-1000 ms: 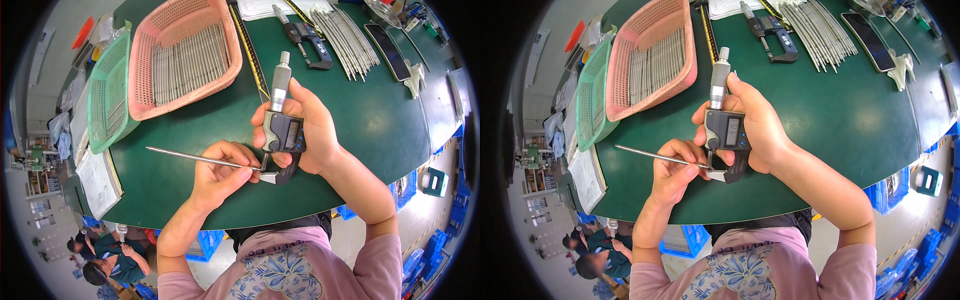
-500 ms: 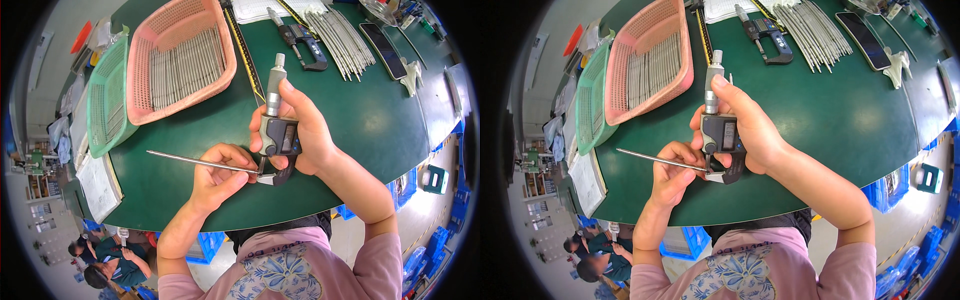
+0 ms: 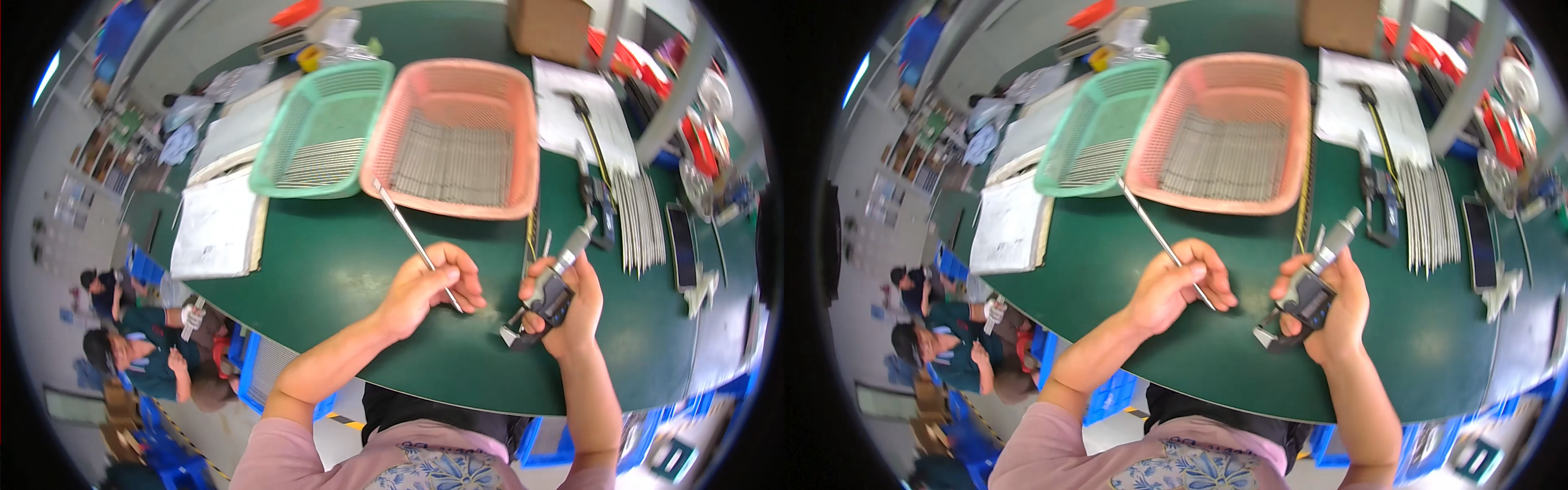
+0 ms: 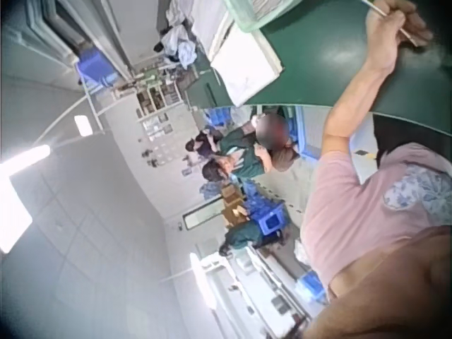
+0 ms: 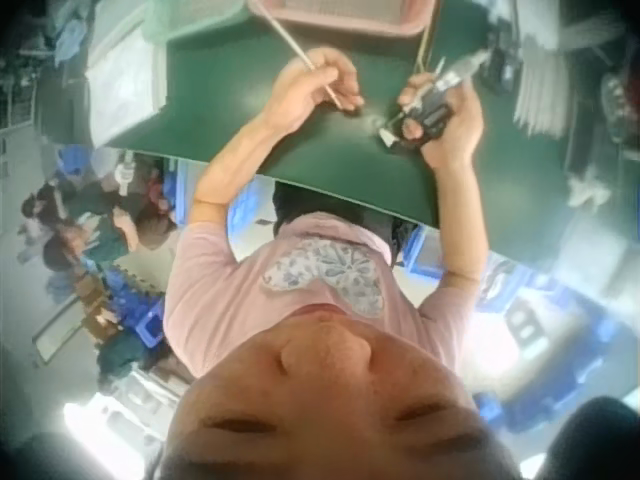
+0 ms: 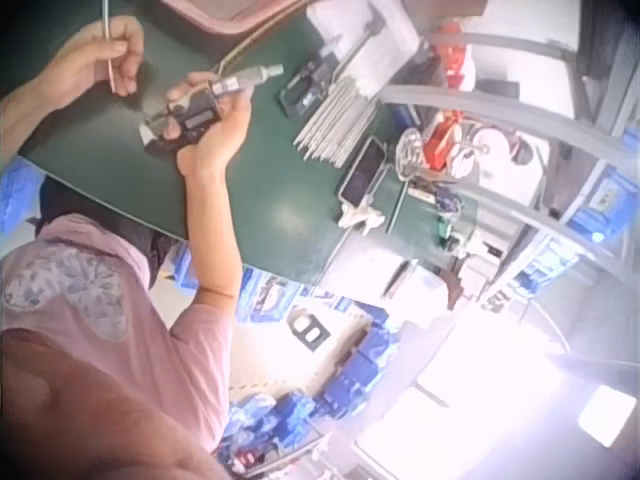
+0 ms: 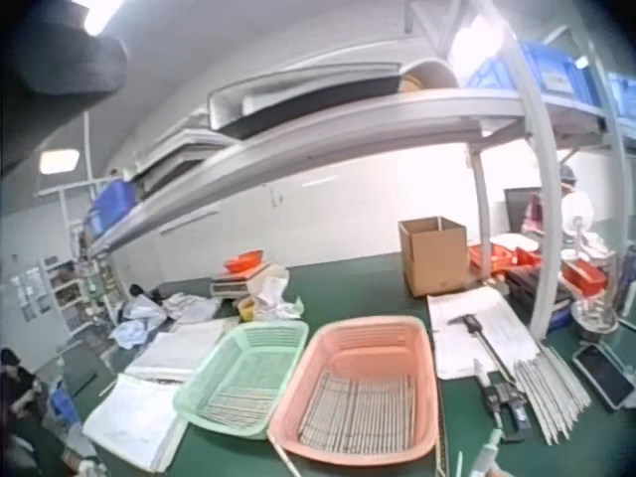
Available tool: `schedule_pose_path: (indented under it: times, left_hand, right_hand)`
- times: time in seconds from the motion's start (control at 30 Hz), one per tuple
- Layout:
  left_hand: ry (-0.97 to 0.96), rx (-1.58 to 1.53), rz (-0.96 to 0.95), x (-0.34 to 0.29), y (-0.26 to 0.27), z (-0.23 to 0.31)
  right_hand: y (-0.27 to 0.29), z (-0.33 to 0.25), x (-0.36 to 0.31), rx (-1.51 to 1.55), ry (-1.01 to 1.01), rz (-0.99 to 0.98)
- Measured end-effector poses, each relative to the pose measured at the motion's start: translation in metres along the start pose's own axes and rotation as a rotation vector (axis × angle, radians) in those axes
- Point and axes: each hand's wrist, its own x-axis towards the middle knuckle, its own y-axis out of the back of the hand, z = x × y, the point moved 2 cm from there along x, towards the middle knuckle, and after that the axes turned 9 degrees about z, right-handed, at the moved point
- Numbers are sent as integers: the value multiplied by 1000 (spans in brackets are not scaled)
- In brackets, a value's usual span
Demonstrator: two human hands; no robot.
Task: The person repeatedly picks up thin metal rods from a pink basket and measures their diameter using a digital caliper. After each measurement, the person places the rod into a green basket. The process is repeated for multiple rods in a continuous loop.
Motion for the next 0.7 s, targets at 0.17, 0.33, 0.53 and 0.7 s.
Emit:
schedule_pose_path:
  times: [0.17,0.33,0.53,0.7]
  left_hand:
    - [-430,549,374,-11,59,95]
    - [-611,1319,509,-13,152,170]
    - [-289,1745,636,26,175,184]
    - [-220,1474,377,65,214,160]
  right_hand:
    - [-1,-1,-4,-19,61,-26]
    - [-5,4,-6,-18,53,-72]
    - [0,-1,-5,-19,76,-94]
    - [1,-1,-4,-32,78,-111]
